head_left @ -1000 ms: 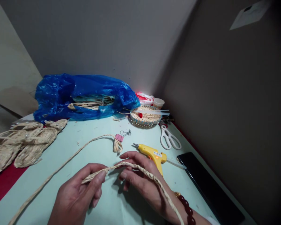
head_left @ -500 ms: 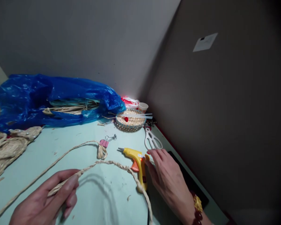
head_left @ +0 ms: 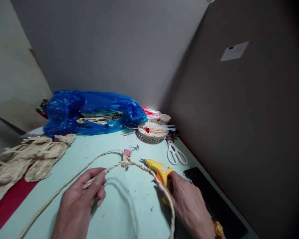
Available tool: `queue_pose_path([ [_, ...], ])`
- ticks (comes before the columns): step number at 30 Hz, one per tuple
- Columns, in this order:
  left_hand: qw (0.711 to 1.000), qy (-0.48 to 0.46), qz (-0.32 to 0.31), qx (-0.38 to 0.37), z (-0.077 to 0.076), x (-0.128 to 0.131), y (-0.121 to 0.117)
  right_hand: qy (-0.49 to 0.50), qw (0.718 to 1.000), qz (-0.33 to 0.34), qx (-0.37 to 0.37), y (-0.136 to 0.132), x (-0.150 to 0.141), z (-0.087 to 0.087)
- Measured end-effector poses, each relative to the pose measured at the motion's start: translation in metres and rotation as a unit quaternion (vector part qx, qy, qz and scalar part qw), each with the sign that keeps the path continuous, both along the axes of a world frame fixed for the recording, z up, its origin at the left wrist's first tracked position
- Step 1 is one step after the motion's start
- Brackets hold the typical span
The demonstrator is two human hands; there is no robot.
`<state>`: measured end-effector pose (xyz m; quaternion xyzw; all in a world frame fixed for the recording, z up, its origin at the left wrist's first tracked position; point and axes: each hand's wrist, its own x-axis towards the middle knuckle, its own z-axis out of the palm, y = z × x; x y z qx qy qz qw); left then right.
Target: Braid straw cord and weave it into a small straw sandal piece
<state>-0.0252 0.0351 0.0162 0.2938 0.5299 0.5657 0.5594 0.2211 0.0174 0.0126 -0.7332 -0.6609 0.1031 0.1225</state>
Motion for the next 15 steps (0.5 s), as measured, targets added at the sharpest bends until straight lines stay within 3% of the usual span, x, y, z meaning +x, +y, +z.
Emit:
queue_pose_path([
  [5, 1.0, -0.002, 0.013, 0.028, 0.008, 0.003, -0.002, 0.114, 0.993, -0.03, -0.013, 0.007, 0.009, -0.007],
  [10, 0.999, -0.018, 0.021, 0.03, 0.008, 0.004, -0.003, 0.257, 0.965, -0.045, -0.013, 0.005, 0.022, -0.017],
  [12, 0.999, -0.021, 0.019, 0.032, 0.008, 0.004, -0.004, 0.363, 0.93, -0.06, -0.017, 0.001, 0.021, -0.017],
  [15, 0.999, -0.022, 0.016, 0.038, 0.01, 0.004, -0.005, 0.554, 0.826, -0.078, -0.062, -0.006, 0.012, -0.011],
])
